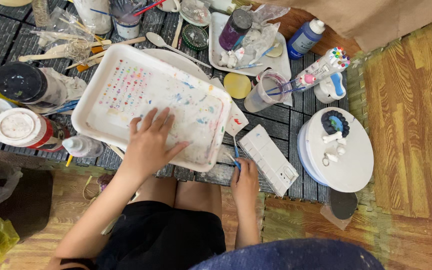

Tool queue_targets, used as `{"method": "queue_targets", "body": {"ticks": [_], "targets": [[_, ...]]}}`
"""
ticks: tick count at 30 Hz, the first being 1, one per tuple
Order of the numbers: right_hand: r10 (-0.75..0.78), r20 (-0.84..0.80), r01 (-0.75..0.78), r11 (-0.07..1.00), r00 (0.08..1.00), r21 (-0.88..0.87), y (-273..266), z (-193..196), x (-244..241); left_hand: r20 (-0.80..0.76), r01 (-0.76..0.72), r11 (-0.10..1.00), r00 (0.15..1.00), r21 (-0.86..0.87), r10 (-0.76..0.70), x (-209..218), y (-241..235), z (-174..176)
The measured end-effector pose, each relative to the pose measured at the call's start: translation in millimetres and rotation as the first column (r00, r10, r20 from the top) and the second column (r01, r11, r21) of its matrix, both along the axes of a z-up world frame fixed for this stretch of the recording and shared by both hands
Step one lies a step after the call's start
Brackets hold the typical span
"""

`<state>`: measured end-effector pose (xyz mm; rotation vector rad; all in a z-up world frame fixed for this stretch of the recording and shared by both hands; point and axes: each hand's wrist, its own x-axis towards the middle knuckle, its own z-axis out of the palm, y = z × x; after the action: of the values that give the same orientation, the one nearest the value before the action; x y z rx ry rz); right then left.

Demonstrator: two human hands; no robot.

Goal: The person paints a small pink figurine with a brush, then applies glitter to a clear plastic sheet using a spray bottle. They handle a cotton swab and a small white figurine, and later mix a gray paste in a container.

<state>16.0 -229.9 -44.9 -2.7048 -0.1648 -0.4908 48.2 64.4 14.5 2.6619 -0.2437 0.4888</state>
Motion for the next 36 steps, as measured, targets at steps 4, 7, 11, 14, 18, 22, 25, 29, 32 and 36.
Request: {"method": "queue_targets", "body": {"ticks": [4,7,11,14,18,22,25,29,32,36], "targets": [[0.02,0.046,-0.021,1.0,0.999,0.02,1,0,0,-0.042,0.005,1.0,0.999,0.013,-0.005,8,-7,-8],[0.023,0.052,-0.024,1.0,0.998,0.011,1,0,0,-0.047,0.001,1.0,0.999,0.029,0.0,4,-6,-11],[0.029,0.059,-0.029,1.0,0.998,0.002,2,2,2,-0.097,0.018,0.999,0.995,0.038,-0.014,-1,6,-6],[0.05,0.093,-0.051,0.999,0.994,0.005,2,3,3,-0.076,-0.018,0.998,0.997,0.058,0.022,-7,17,2],[0.068,0.104,-0.069,0.998,0.992,0.002,0,-3,4,0.012,-0.101,0.99,0.995,0.094,0.1,-22,23,7],[0.072,0.084,-0.069,0.997,0.994,-0.035,-4,-10,6,0.016,-0.17,0.979,0.985,0.113,0.17,-35,30,7],[0.071,0.087,-0.071,0.997,0.994,-0.006,-7,-13,5,0.019,-0.189,0.976,0.982,0.111,0.188,-37,34,6],[0.064,0.088,-0.065,0.998,0.994,0.007,-6,-13,6,-0.01,-0.139,0.989,0.99,0.05,0.14,-36,37,6],[0.063,0.115,-0.066,0.998,0.991,0.021,-2,-10,6,-0.083,-0.058,0.998,0.995,0.005,0.058,-38,30,6],[0.068,0.172,-0.069,0.998,0.983,0.0,4,-1,8,-0.068,-0.007,1.0,0.998,-0.009,0.006,-40,8,3]]}}
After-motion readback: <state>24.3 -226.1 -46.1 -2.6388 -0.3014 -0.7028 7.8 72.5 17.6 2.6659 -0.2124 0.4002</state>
